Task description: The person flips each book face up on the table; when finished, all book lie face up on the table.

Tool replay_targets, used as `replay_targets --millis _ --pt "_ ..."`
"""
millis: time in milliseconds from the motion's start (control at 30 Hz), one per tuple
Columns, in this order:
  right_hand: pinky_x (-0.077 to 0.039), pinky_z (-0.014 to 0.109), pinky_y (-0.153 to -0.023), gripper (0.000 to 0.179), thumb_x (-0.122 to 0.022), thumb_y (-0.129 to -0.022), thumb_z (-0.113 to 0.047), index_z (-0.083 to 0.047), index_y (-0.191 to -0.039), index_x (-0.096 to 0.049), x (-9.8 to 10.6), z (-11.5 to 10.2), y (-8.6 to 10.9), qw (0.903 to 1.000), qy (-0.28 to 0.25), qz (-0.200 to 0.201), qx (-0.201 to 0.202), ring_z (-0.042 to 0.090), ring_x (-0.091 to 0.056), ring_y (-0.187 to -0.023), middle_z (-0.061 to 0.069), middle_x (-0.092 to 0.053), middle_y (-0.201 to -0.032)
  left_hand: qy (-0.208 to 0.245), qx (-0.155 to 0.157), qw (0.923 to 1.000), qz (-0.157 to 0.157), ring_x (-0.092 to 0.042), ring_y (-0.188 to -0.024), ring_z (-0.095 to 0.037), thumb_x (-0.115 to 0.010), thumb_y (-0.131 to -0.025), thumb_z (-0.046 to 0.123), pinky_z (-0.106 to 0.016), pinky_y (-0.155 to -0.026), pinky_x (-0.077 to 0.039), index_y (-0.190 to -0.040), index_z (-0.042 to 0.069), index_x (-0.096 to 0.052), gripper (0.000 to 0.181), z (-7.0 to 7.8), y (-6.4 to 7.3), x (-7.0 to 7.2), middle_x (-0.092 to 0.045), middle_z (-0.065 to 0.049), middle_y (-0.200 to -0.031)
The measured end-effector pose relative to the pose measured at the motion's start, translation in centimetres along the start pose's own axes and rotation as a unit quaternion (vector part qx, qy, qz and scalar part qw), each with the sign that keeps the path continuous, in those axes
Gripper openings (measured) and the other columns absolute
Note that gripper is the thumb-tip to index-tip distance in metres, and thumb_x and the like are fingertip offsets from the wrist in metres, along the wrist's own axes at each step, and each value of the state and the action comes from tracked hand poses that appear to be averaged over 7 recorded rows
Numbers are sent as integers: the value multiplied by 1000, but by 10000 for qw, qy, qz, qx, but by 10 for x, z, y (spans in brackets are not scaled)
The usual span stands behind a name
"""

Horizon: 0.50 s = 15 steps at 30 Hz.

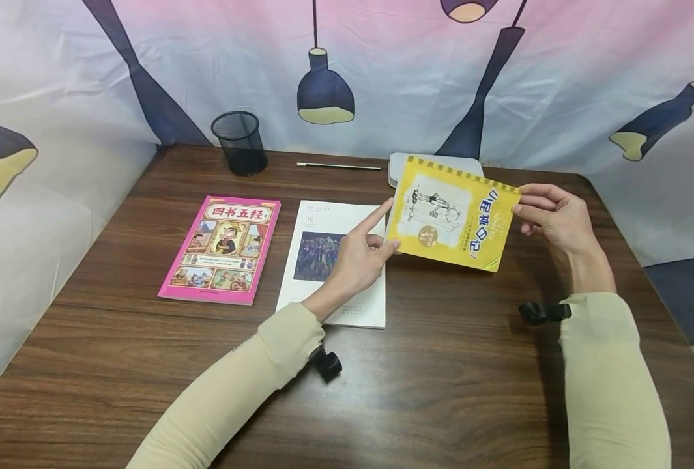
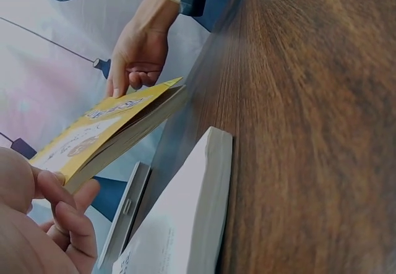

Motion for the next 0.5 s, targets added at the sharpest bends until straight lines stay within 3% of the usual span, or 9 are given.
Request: replay_targets --millis 133,267,367,500 --pt "-54 23 -50 29 -77 -90 8 -10 -112 -79 -1 2 1 9998 -156 77 78 14 -67 -54 -1 -83 -94 144 108 9998 -60 -55 -57 -9 -71 -101 11 -23 -52 -36 -163 34 -41 73 0 0 0 -80 -16 -89" --pt "-54 22 -49 28 -77 -90 8 -10 -111 -80 -1 6 3 9997 -175 134 128 14 -66 -52 -1 -83 -93 213 259 9994 -99 -62 -62 -12 -70 -102 11 -23 -52 -36 -163 34 -42 71 -1 1 0 -80 -16 -90" --pt "-54 22 -50 30 -78 -90 7 -11 -114 -80 0 9 4 9998 -122 121 134 13 -68 -57 -1 -83 -95 170 375 9990 -162 -68 -67 -19 -70 -102 13 -23 -52 -36 -163 34 -41 71 -1 1 -1 -81 -15 -92" --pt "-53 22 -52 36 -80 -88 5 -14 -119 -79 2 13 6 9999 83 98 64 11 -70 -65 -5 -83 -99 320 690 9967 -274 -68 -62 -25 -70 -103 14 -22 -49 -38 -164 35 -40 71 -1 2 -3 -82 -14 -95"
Point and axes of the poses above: each hand's wrist, its own y-axis away from the middle knuckle, its own x-axis out of the back of the hand, z = x × y, the point moved 3 cm from there along -y, towards the middle knuckle
